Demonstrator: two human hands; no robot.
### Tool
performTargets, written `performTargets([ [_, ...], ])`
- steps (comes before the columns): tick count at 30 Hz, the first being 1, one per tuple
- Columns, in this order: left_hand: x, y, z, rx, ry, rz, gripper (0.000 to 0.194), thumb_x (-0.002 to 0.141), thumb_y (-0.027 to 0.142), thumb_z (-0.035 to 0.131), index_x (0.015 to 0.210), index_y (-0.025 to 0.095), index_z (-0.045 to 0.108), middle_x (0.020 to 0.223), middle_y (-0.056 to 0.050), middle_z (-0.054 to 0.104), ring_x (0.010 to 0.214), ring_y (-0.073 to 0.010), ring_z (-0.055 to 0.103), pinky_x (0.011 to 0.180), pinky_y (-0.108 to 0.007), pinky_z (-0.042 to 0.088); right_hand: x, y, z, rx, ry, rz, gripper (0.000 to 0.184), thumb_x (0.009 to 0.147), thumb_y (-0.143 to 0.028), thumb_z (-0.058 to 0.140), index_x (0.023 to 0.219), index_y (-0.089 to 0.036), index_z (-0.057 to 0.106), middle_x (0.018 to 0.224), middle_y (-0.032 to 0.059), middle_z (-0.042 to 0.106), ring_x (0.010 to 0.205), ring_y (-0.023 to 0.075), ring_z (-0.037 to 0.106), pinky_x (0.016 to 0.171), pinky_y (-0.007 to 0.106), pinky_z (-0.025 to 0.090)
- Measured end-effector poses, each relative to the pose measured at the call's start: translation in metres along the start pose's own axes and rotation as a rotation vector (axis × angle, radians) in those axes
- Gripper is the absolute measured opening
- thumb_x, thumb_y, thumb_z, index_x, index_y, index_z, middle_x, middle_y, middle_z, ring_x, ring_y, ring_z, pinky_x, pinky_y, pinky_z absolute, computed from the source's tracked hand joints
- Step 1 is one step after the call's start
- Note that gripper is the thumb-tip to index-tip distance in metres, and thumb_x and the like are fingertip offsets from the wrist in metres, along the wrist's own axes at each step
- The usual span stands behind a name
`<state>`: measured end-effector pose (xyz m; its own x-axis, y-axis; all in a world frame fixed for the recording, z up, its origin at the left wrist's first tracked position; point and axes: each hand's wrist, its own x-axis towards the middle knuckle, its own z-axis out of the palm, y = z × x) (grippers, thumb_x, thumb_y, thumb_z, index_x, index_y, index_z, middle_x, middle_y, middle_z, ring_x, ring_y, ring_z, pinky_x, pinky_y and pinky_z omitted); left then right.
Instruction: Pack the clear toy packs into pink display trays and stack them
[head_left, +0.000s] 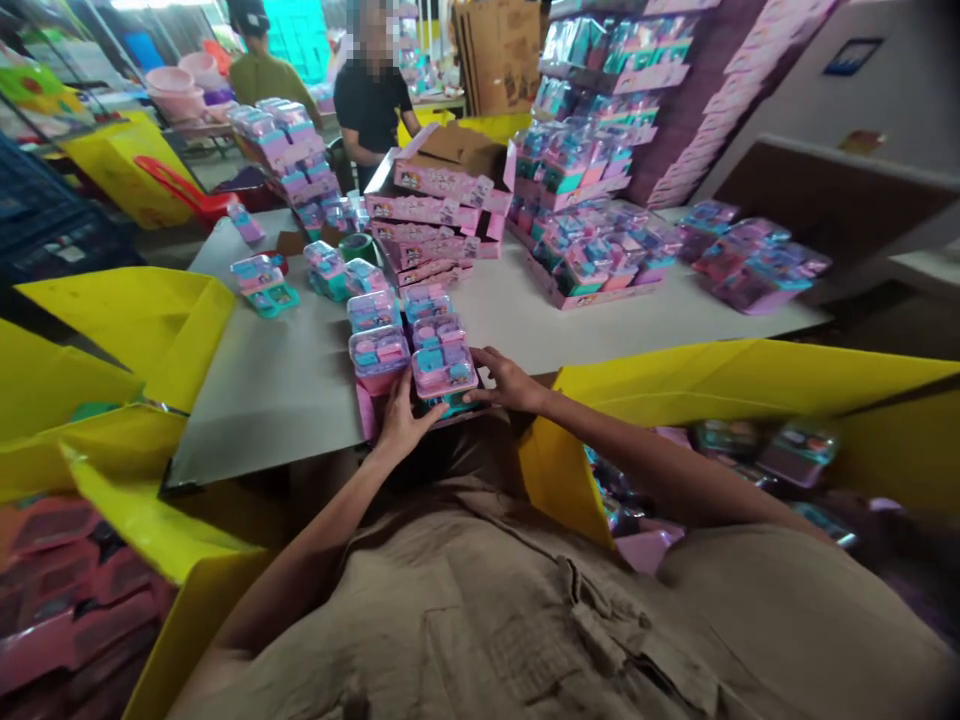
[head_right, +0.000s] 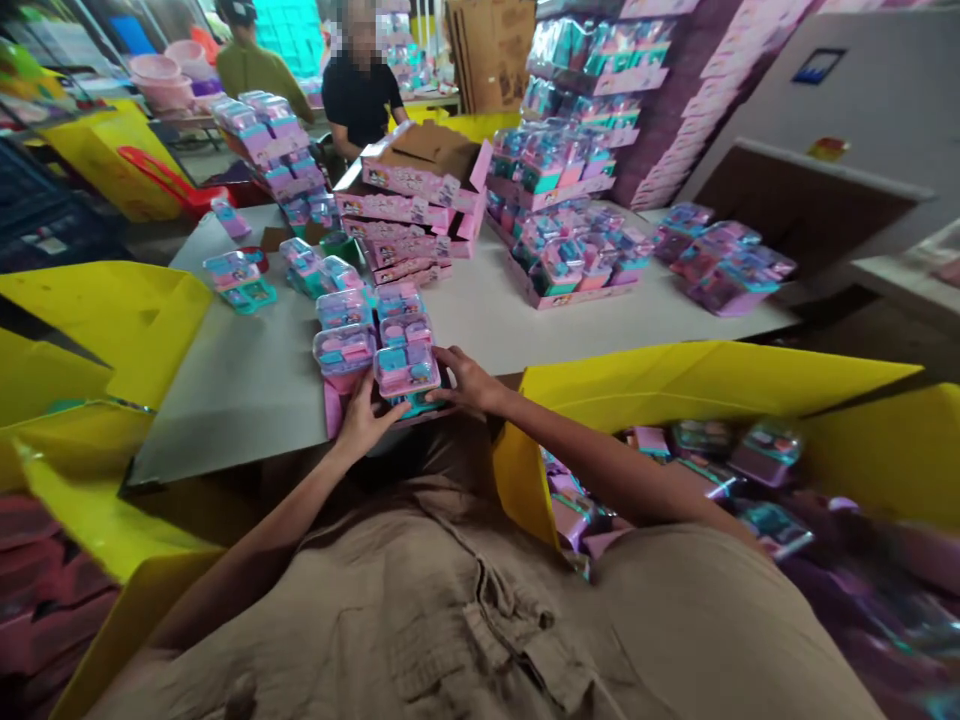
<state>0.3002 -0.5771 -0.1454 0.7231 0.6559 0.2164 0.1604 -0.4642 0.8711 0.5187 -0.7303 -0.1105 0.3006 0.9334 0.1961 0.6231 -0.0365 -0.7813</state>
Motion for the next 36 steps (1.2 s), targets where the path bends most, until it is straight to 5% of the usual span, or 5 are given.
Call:
performTargets([
  [12, -0.006, 0.008, 0.041, 0.449, -0.018, 0.016, 0.091, 0.097, 0.064, 0.055, 0.153, -0.006, 0.035, 0.147, -0.039, 0.044, 0.147, -0.0515, 0.042, 0.121, -0.066, 0.034, -0.007, -0.013, 0.000, 0.004, -0.231, 0.399, 0.036, 0.075, -0.001, 0.056, 0.100, -0.013, 0.079, 0.086, 0.0045, 0.080, 0.085, 0.0210, 0.074, 0.075, 0.023, 0.055],
  [19, -0.014, -0.005, -0.003, 0.430, -0.285, 0.073, 0.086, 0.084, 0.068, 0.074, 0.151, 0.019, 0.053, 0.153, -0.023, 0.049, 0.149, -0.0448, 0.042, 0.122, -0.062, 0.036, -0.001, -0.051, -0.013, -0.214, 0.011, -0.053, 0.115, 0.072, -0.035, 0.093, 0.169, -0.020, 0.032, 0.161, 0.0195, 0.051, 0.149, 0.0405, 0.047, 0.119, 0.061, 0.043],
  [23, -0.028, -0.004, -0.021, 0.508, -0.349, 0.091, 0.034, 0.093, 0.046, 0.068, 0.117, 0.023, 0.077, 0.118, -0.014, 0.069, 0.119, -0.0354, 0.065, 0.108, -0.052, 0.051, 0.017, -0.062, -0.002, -0.499, -0.114, -0.328, 0.089, 0.086, -0.028, 0.085, 0.164, -0.029, 0.044, 0.168, 0.0152, 0.045, 0.157, 0.0448, 0.034, 0.124, 0.079, 0.019],
  [28, -0.011, -0.002, -0.072, 0.213, -0.459, 0.076, 0.025, 0.093, 0.045, 0.068, 0.090, 0.025, 0.083, 0.091, -0.009, 0.078, 0.086, -0.0269, 0.073, 0.083, -0.040, 0.060, 0.016, -0.050, 0.011, -0.620, -0.125, -0.451, 0.079, 0.097, -0.029, 0.072, 0.168, -0.028, 0.037, 0.162, 0.0185, 0.053, 0.145, 0.0413, 0.052, 0.118, 0.079, 0.034],
  [36, 0.178, -0.033, -0.245, 0.312, 0.572, -0.105, 0.028, 0.074, 0.035, 0.077, 0.097, 0.019, 0.075, 0.101, -0.013, 0.073, 0.099, -0.0315, 0.072, 0.100, -0.048, 0.057, 0.025, -0.069, 0.004, -0.675, 0.190, -0.727, 0.072, 0.105, -0.035, 0.060, 0.170, -0.030, 0.032, 0.168, 0.0155, 0.044, 0.158, 0.0383, 0.038, 0.121, 0.075, 0.037],
])
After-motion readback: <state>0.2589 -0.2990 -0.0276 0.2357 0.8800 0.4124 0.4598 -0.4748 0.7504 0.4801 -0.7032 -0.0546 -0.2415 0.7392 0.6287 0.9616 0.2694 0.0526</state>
